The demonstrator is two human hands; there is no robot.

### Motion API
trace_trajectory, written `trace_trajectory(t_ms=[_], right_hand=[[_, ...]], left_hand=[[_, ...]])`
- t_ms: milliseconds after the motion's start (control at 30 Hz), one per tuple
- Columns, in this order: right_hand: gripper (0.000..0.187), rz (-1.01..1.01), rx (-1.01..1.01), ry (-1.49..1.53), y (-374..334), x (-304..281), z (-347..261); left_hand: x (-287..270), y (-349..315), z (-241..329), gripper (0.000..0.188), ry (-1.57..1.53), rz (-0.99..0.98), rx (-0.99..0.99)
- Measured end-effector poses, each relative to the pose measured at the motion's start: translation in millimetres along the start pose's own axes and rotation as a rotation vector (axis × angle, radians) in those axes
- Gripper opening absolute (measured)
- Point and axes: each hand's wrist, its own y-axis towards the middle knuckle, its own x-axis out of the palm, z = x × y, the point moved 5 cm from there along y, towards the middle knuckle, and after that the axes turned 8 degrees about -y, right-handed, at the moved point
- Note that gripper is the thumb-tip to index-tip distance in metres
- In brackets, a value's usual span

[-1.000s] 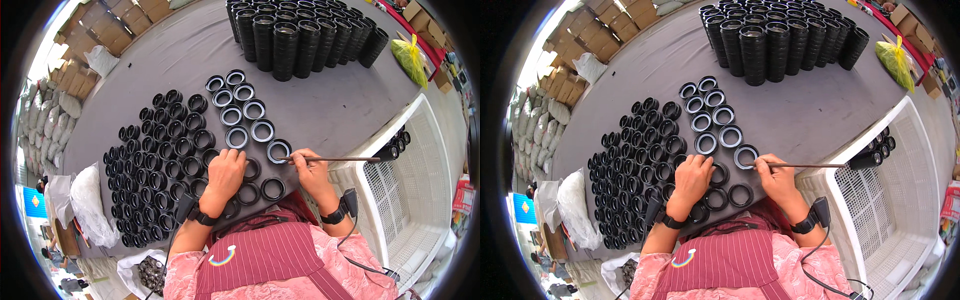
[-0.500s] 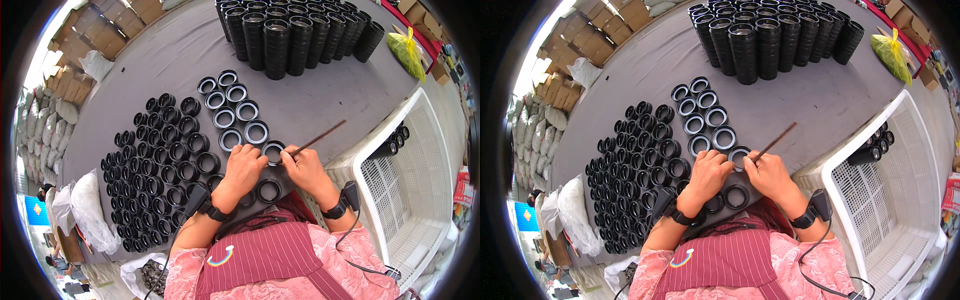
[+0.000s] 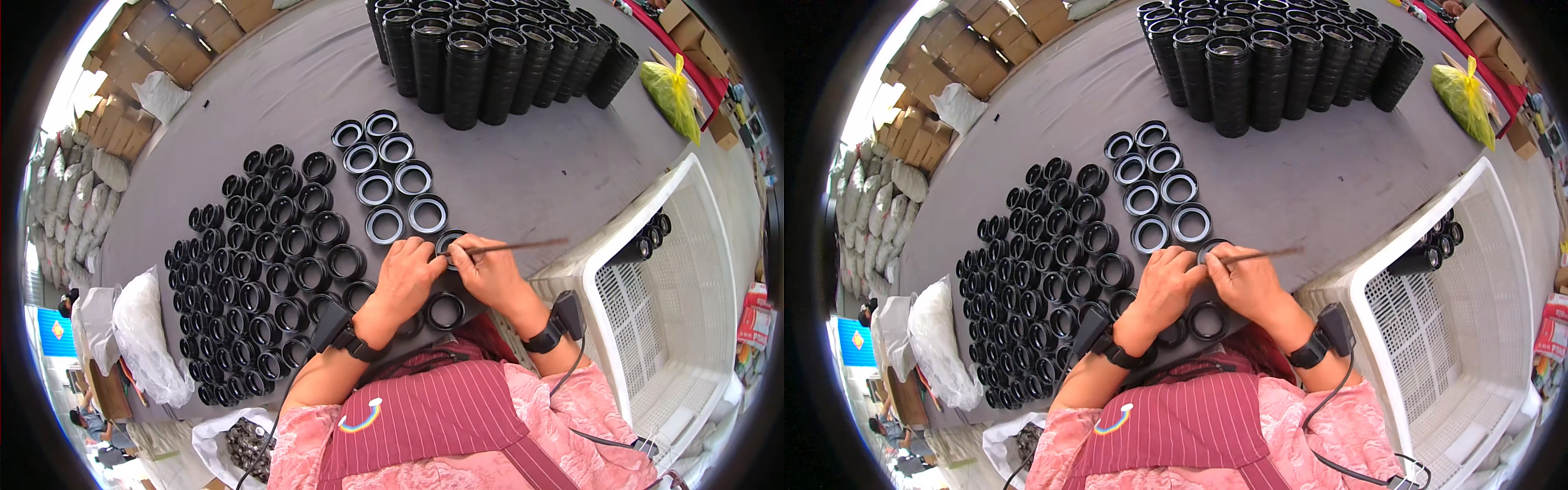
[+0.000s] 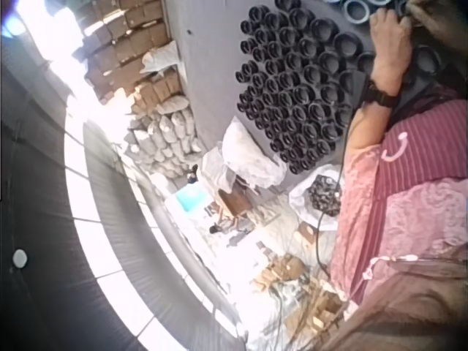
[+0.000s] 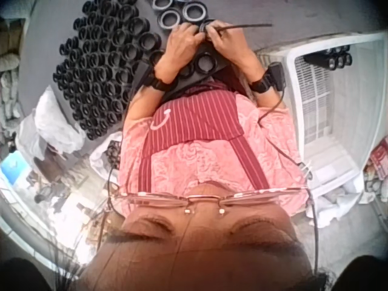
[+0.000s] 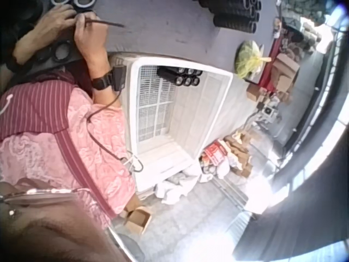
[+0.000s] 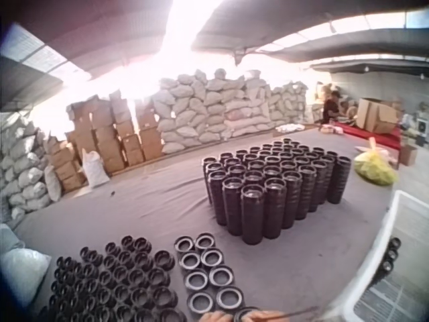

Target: Applying a liquid coating or sealant to the inner grooves of black plastic rings using a small brush.

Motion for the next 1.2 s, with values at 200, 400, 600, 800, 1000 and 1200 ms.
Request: trace_trajectory(t_ms=[200, 400, 600, 800, 1000, 1200], right_hand=[[0.019, 0.185, 0.289, 0.305, -8.0, -29.8, 19.6], [0.016, 0.350, 0.137, 0.231, -29.8, -36.4, -8.1], [0.015, 0.329, 0.050, 0.072, -18.3, -27.7, -5.3], [0.017, 0.115, 0.229, 0.066, -4.5, -12.6, 2.2], [0.015, -0.037, 0.099, 0.276, 37.1, 27.9, -22.2], [0.013, -0.252, 0.015, 0.198, 56.7, 59.4, -23.9]], left_hand=[[-0.1, -2.0, 0.4, 0.012, 0.078, -0.069, -0.028], [-10.8, 12.4, -3.9, 0.005, -0.200, -0.056, -0.165], [2.1, 21.7, -12.4, 0.009, 0.043, -0.072, -0.104], [-48.8, 1.2, -32.6, 0.011, -0.034, 0.161, -0.202], [-70.2, -26.4, -74.4, 0.026, 0.025, 0.096, -0.315], [-58.5, -27.2, -80.7, 0.027, 0.075, 0.036, -0.282]])
